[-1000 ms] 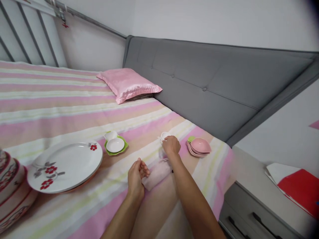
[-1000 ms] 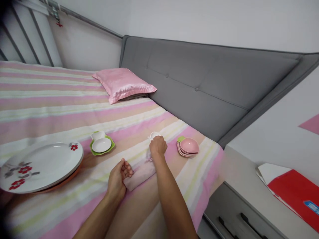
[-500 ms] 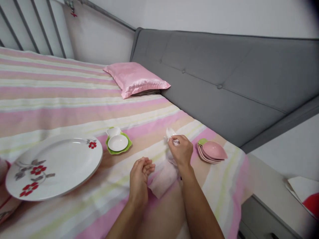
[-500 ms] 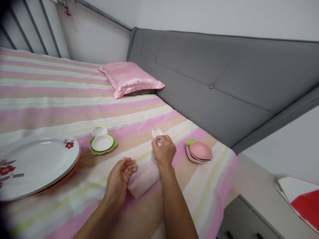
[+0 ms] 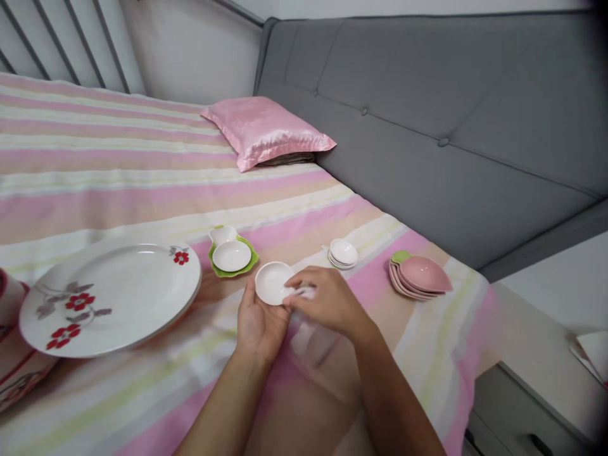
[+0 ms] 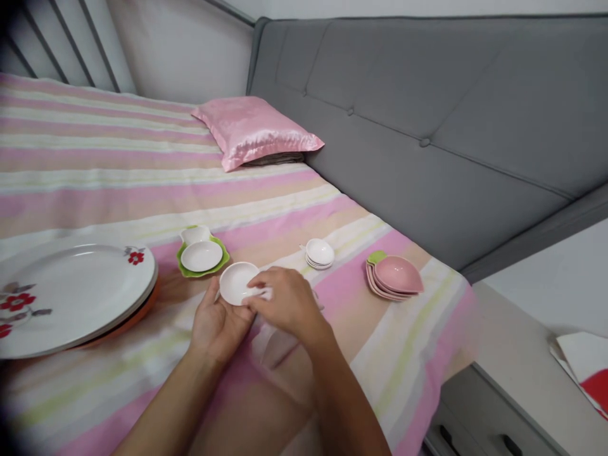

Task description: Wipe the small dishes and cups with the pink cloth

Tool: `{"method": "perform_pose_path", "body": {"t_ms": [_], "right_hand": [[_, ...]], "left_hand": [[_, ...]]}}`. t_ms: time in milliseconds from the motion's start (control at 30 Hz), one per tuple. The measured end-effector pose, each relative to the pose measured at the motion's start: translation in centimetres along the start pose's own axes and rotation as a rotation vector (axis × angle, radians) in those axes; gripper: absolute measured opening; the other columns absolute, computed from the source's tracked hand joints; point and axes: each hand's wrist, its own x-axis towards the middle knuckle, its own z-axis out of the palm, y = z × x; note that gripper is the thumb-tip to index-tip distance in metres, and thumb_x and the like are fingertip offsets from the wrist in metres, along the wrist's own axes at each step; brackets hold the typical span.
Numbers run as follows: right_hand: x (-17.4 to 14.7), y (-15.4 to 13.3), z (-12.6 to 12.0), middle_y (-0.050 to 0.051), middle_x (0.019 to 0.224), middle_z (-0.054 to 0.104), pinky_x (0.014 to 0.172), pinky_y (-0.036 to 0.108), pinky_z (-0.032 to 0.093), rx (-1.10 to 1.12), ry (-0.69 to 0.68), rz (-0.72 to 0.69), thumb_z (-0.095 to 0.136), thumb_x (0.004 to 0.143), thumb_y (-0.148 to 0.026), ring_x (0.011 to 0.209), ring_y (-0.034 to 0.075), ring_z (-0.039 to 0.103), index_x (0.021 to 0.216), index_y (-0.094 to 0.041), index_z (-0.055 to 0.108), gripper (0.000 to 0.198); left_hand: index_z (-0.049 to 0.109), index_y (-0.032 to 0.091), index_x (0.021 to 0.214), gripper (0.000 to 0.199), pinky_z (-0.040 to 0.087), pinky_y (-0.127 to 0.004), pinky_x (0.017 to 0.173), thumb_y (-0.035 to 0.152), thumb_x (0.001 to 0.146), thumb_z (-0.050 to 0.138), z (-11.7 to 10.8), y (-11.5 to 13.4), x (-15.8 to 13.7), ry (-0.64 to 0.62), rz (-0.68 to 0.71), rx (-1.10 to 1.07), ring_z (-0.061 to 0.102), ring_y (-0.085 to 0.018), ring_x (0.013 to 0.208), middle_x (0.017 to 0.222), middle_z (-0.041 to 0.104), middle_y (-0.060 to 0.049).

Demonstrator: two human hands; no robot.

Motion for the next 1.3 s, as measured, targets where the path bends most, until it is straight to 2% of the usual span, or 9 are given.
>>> {"method": "perform_pose_path", "body": {"t_ms": [100,200,367,467,667,800,900,1067,1300], "right_hand": [[0.4,1.0,-0.9,0.0,0.084,0.068,0.072,0.026,0.045,0.097,0.26,0.069,0.064,0.071,-0.027,0.078,0.015,0.061,0.08,-0.021,0.065,0.01],[0.9,1.3,-0.3,0.001,0.087,0.066,0.072,0.027,0.045,0.169,0.327,0.07,0.06,0.073,-0.024,0.076,0.015,0.059,0.081,-0.02,0.06,0.009],[1.1,0.9,1.8,0.003,0.092,0.06,0.076,0.028,0.045,0.188,0.159,-0.071,0.059,0.068,-0.015,0.083,0.016,0.056,0.087,-0.02,0.054,0.02],[0.7,0.8,1.4,0.003,0.091,0.058,0.08,0.029,0.044,0.127,0.015,-0.171,0.06,0.065,-0.011,0.09,0.017,0.055,0.087,-0.02,0.055,0.024],[0.1,1.3,-0.7,0.003,0.093,0.064,0.08,0.03,0.044,-0.026,-0.112,-0.101,0.06,0.07,-0.01,0.09,0.018,0.057,0.087,-0.022,0.067,0.022],[0.3,1.6,-0.1,0.002,0.092,0.068,0.078,0.027,0.044,-0.007,-0.156,-0.117,0.059,0.075,-0.011,0.086,0.016,0.06,0.086,-0.023,0.071,0.02],[0.6,1.5,0.9,0.002,0.091,0.069,0.079,0.026,0.044,-0.018,-0.096,-0.143,0.06,0.076,-0.013,0.086,0.016,0.061,0.084,-0.022,0.071,0.016],[0.9,0.9,2.3,0.002,0.091,0.068,0.083,0.026,0.044,-0.042,0.093,-0.175,0.056,0.08,-0.016,0.09,0.016,0.059,0.083,-0.021,0.068,0.014],[1.0,1.1,3.1,0.004,0.095,0.065,0.083,0.028,0.044,-0.097,0.244,-0.1,0.051,0.08,-0.012,0.094,0.018,0.057,0.093,-0.022,0.062,0.02]], "left_hand": [[0.061,0.016,0.098,0.029,0.053,-0.037,0.079,0.032,0.091,0.038,-0.1,-0.4,0.2,0.004,0.037,0.02,0.063,-0.02,0.093,0.095,0.069,-0.007],[0.062,0.016,0.095,0.028,0.052,-0.038,0.084,0.031,0.091,0.038,-0.1,-0.7,0.3,0.017,0.041,0.026,0.063,-0.02,0.096,0.096,0.069,-0.006],[0.063,0.012,0.095,0.033,0.052,-0.029,0.081,0.029,0.092,0.035,-0.2,-0.9,0.1,-0.033,-0.018,0.049,0.064,-0.017,0.087,0.093,0.069,-0.008],[0.064,0.01,0.091,0.034,0.052,-0.027,0.077,0.027,0.092,0.035,-0.3,-0.9,0.1,-0.049,-0.054,0.056,0.064,-0.016,0.083,0.087,0.068,-0.008],[0.063,0.011,0.087,0.029,0.052,-0.026,0.067,0.024,0.091,0.037,-0.5,-1.2,0.4,-0.085,-0.037,0.086,0.062,-0.013,0.072,0.083,0.067,-0.006],[0.063,0.012,0.084,0.028,0.051,-0.024,0.064,0.024,0.09,0.039,-0.8,-1.3,0.3,-0.109,-0.055,0.082,0.061,-0.012,0.068,0.079,0.066,-0.005],[0.063,0.011,0.084,0.03,0.051,-0.022,0.063,0.027,0.091,0.038,-0.8,-1.3,0.1,-0.137,-0.08,0.07,0.061,-0.011,0.066,0.076,0.067,-0.005],[0.064,0.012,0.086,0.028,0.05,-0.02,0.069,0.024,0.092,0.038,-0.4,-1.4,0.0,-0.122,-0.07,0.022,0.063,-0.01,0.071,0.079,0.069,-0.003],[0.064,0.014,0.096,0.027,0.05,-0.026,0.081,0.027,0.091,0.041,-0.4,-1.5,-0.1,-0.105,-0.082,0.045,0.065,-0.012,0.078,0.088,0.07,-0.003]]}}
